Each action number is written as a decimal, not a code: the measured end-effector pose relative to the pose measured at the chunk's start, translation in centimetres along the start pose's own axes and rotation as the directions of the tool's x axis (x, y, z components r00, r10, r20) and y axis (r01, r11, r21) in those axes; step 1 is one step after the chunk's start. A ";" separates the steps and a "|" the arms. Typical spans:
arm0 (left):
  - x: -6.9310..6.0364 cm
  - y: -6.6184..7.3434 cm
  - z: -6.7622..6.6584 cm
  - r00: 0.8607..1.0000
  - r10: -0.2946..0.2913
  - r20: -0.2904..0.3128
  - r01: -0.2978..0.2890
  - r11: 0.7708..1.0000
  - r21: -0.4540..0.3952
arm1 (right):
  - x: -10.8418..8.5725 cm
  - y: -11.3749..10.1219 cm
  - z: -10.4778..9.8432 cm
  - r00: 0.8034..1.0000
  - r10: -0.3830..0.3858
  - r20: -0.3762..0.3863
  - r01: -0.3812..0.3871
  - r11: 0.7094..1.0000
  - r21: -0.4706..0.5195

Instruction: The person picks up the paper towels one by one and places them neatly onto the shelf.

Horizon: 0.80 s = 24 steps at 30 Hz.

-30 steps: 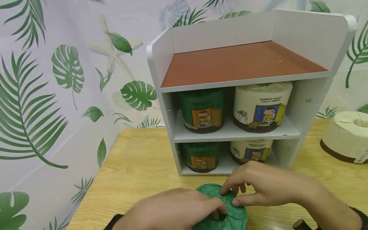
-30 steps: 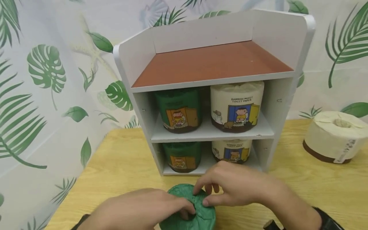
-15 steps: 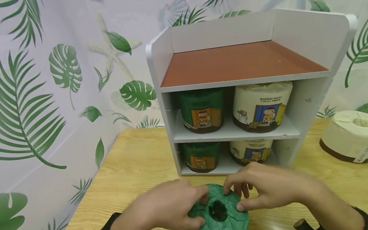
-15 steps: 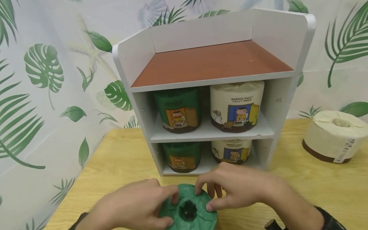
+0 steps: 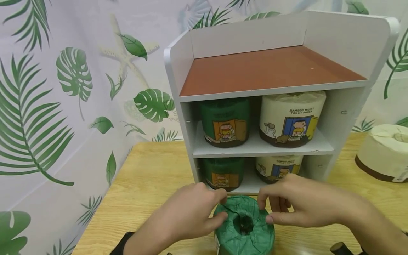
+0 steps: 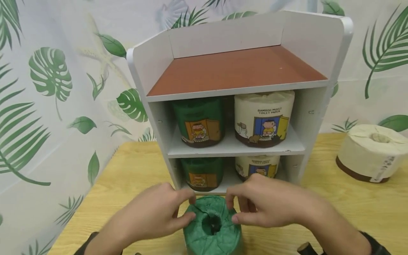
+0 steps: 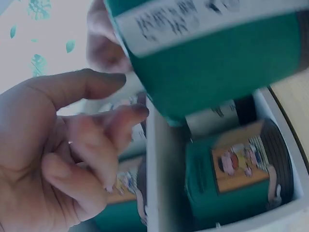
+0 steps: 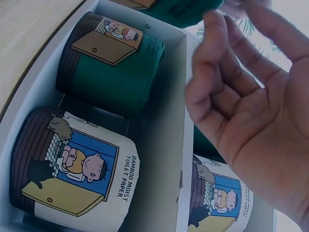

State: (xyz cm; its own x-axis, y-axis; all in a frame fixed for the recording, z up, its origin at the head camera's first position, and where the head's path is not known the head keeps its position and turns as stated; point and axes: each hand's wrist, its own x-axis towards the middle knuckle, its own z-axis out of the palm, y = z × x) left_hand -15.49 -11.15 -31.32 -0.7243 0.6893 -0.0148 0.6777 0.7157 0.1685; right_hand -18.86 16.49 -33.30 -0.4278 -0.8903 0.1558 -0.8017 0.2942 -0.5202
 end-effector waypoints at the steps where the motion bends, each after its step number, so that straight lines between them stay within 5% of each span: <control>1: -0.1 0.2 0.0 1.000 0.013 0.006 -0.013 1.000 0.005 | 0.1 -0.1 0.0 1.000 0.009 -0.018 -0.009 1.000 -0.013; 8: -0.4 1.3 0.8 0.993 0.077 0.094 -0.084 0.994 0.072 | 0.8 0.0 0.3 0.999 -0.019 -0.045 0.016 0.998 -0.057; 19: -0.3 1.5 1.1 0.998 -0.057 -0.016 0.059 0.968 0.245 | 0.3 0.4 0.7 0.995 -0.097 -0.018 0.096 0.995 -0.040; 24: -0.6 0.6 0.5 0.995 -0.073 -0.062 0.084 0.975 0.204 | 0.0 0.1 0.4 0.994 -0.112 -0.016 0.111 0.993 -0.041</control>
State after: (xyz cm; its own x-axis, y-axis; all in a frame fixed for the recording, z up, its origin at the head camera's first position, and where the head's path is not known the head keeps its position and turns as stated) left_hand -14.63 -11.09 -31.72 -0.7780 0.6273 0.0346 0.6261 0.7788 -0.0383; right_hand -18.80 16.38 -33.69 -0.3420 -0.9120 0.2266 -0.8607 0.2072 -0.4651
